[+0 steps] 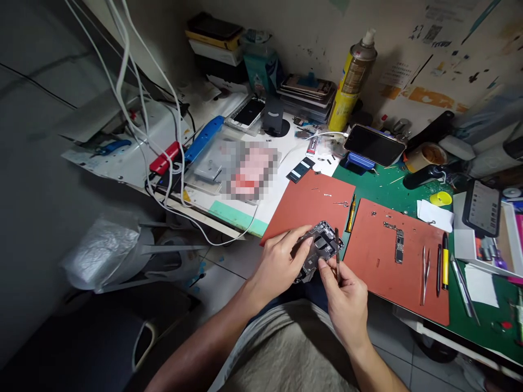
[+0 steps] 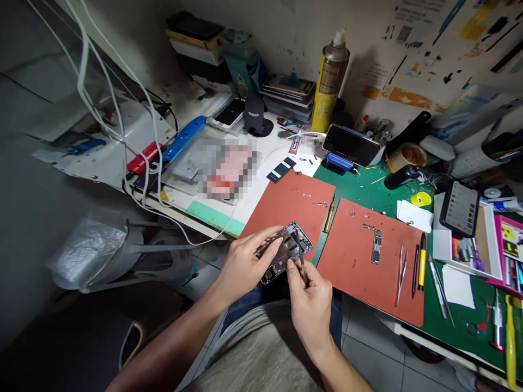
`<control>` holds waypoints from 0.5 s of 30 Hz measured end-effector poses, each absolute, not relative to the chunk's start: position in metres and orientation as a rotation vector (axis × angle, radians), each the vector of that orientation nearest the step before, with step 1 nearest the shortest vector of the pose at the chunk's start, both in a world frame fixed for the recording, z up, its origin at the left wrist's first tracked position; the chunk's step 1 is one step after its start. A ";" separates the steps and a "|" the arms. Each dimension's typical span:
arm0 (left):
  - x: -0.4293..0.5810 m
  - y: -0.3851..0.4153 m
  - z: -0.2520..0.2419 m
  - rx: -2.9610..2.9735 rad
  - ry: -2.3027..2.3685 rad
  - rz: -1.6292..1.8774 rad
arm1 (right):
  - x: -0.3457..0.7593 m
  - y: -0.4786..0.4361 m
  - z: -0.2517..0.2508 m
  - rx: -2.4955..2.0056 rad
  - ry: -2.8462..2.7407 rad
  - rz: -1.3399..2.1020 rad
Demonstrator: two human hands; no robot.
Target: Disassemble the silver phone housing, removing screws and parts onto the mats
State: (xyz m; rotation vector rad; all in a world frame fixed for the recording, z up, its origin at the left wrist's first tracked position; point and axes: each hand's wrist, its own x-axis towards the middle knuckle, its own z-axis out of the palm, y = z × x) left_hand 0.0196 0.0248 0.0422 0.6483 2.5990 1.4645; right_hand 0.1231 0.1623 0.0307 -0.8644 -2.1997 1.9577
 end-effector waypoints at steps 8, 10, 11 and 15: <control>0.010 0.014 0.027 0.331 2.101 1.701 | 0.116 0.172 0.029 -0.842 -2.230 2.054; 0.007 0.009 0.021 0.301 2.125 1.691 | 0.118 0.179 0.029 -0.837 -2.298 1.952; 0.004 0.006 0.019 0.296 2.163 1.664 | 0.120 0.183 0.029 -0.849 -2.330 1.847; -0.013 -0.003 0.022 0.387 2.298 1.431 | 0.136 0.209 0.024 -0.879 -2.422 1.286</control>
